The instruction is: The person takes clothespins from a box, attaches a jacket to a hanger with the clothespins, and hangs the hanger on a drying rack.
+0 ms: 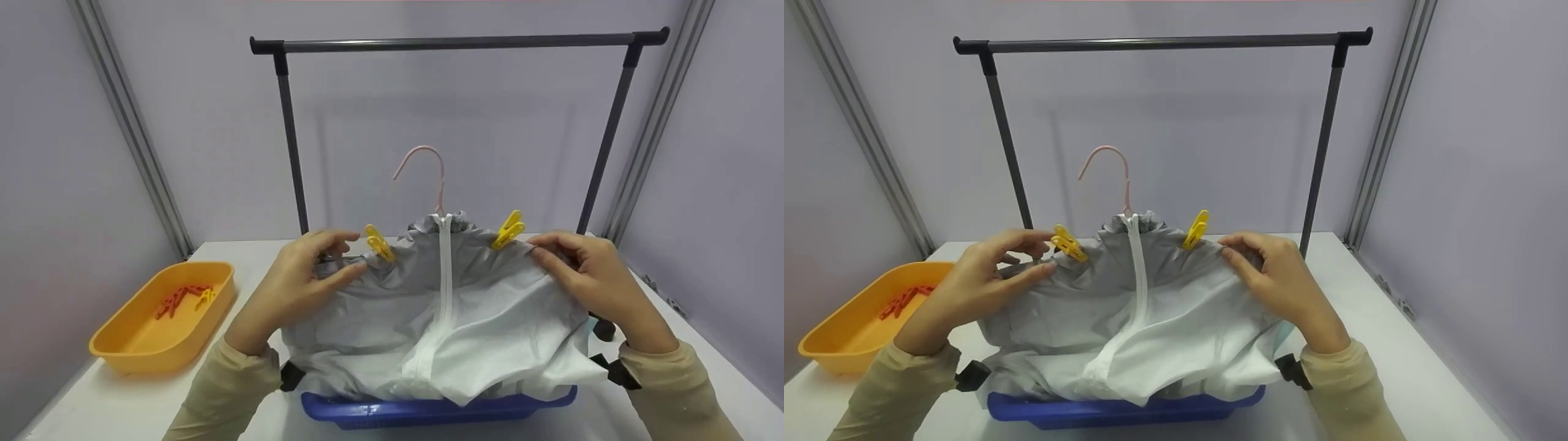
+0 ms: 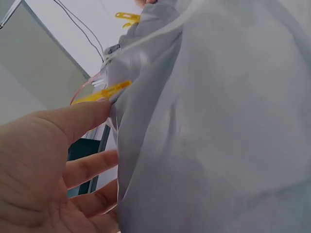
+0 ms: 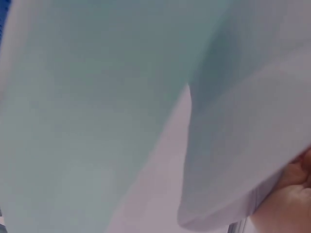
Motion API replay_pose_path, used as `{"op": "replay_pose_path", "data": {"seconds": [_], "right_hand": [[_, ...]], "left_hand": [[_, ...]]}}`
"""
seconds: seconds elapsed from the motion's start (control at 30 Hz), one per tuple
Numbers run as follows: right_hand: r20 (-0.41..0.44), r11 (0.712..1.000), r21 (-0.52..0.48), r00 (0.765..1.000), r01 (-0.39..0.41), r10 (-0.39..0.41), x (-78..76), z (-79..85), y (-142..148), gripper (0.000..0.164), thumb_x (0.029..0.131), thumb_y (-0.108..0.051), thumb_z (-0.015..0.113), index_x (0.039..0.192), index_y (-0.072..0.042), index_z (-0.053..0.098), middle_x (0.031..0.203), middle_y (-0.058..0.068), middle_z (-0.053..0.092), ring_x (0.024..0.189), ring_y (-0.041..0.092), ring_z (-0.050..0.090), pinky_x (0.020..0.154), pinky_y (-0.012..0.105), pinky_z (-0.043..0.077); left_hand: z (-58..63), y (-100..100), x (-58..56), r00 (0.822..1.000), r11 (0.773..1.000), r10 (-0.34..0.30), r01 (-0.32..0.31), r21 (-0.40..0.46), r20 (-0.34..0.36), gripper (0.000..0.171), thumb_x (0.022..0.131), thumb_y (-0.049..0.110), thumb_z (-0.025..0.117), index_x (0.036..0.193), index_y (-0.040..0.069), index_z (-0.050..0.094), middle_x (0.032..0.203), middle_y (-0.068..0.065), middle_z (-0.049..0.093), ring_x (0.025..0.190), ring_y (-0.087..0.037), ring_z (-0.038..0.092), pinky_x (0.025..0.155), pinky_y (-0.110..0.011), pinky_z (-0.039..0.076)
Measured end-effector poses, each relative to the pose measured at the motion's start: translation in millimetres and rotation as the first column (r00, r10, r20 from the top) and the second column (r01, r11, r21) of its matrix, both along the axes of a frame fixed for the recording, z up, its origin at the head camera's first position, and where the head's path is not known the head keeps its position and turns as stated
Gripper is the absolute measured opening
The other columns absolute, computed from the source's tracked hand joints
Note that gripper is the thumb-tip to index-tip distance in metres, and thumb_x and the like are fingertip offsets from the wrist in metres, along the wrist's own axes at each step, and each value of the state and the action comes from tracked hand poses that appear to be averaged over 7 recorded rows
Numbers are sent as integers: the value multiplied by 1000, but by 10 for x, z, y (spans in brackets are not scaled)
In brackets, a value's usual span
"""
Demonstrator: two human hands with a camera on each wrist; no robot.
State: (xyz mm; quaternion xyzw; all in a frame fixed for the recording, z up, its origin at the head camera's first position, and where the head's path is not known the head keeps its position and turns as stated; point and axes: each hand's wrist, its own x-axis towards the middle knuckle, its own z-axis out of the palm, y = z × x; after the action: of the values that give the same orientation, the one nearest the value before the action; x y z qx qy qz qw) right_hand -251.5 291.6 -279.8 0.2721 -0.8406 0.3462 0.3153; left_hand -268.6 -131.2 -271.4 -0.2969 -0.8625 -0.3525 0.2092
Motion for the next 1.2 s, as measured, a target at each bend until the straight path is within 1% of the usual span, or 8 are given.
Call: {"op": "replay_pose_path", "data": {"seconds": [0.1, 0.2, 0.27, 0.37, 0.7, 0.87, 1.03, 1.2], "right_hand": [[-8, 999, -9, 999, 35, -35, 36, -22, -27, 18, 99, 0, 73, 110, -11, 82, 73, -12, 64, 58, 1, 44, 51, 22, 37], [-22, 998, -25, 998, 57, -58, 73, -52, -57, 18, 99, -1, 73, 109, -12, 82, 76, -12, 67, 58, 1, 45, 51, 21, 37], [-27, 998, -39, 998, 56, -58, 82, -44, -54, 18, 99, 0, 73, 109, -12, 83, 76, -12, 68, 58, 1, 45, 51, 22, 36], [-47, 997, -58, 997, 52, -54, 97, -31, -56, 19, 98, 1, 74, 107, -13, 83, 76, -12, 68, 57, 1, 45, 51, 23, 35], [-105, 994, -83, 991, 73, -81, 186, 68, -59, 20, 95, 4, 76, 105, -11, 84, 74, -12, 67, 56, 1, 46, 52, 22, 36], [-65, 994, -96, 996, 58, -64, 197, 68, -48, 19, 96, 4, 75, 106, -10, 83, 78, -13, 69, 58, 1, 47, 52, 23, 37], [-11, 993, -113, 999, 37, -39, 186, 60, -5, 18, 97, 4, 72, 108, -7, 81, 81, -11, 72, 62, 1, 51, 55, 21, 40], [36, 992, -123, 999, 24, -20, 174, 41, 63, 16, 100, 3, 69, 105, -7, 79, 76, -9, 69, 62, 2, 54, 55, 20, 42]], "left_hand": [[-55, -109, -8, 999, 999, -28, 29, -28, 21, 28, 99, 28, 80, 123, 14, 78, 107, -1, 77, 99, -17, 69, 94, -44, 57], [-118, -190, -21, 997, 996, -59, 62, -61, 45, 15, 103, 28, 75, 108, 15, 79, 92, 3, 74, 85, -13, 64, 81, -32, 54], [-123, -202, -37, 995, 992, -87, 91, -84, 47, 16, 105, 28, 70, 97, 16, 76, 79, 6, 64, 74, -10, 56, 70, -27, 47], [-127, -214, -46, 992, 986, -124, 126, -105, 32, 24, 108, 28, 66, 87, 16, 68, 71, 9, 48, 66, -7, 47, 63, -24, 39], [-121, -260, -65, 979, 970, -205, 203, -133, 3, 26, 111, 21, 59, 86, 14, 55, 71, 10, 37, 64, -5, 43, 61, -23, 37], [-120, -266, -78, 975, 976, -194, 181, -117, -108, 24, 111, 16, 59, 88, 13, 54, 73, 11, 36, 66, -6, 44, 62, -24, 36], [-123, -285, -123, 948, 985, -173, 162, -63, -269, 20, 107, 5, 63, 89, 9, 55, 73, 7, 38, 66, -5, 41, 60, -23, 35], [-132, -330, -166, 934, 988, -149, 153, -13, -324, 16, 104, 0, 64, 91, 8, 60, 73, 3, 43, 66, -4, 41, 59, -23, 36]]}}
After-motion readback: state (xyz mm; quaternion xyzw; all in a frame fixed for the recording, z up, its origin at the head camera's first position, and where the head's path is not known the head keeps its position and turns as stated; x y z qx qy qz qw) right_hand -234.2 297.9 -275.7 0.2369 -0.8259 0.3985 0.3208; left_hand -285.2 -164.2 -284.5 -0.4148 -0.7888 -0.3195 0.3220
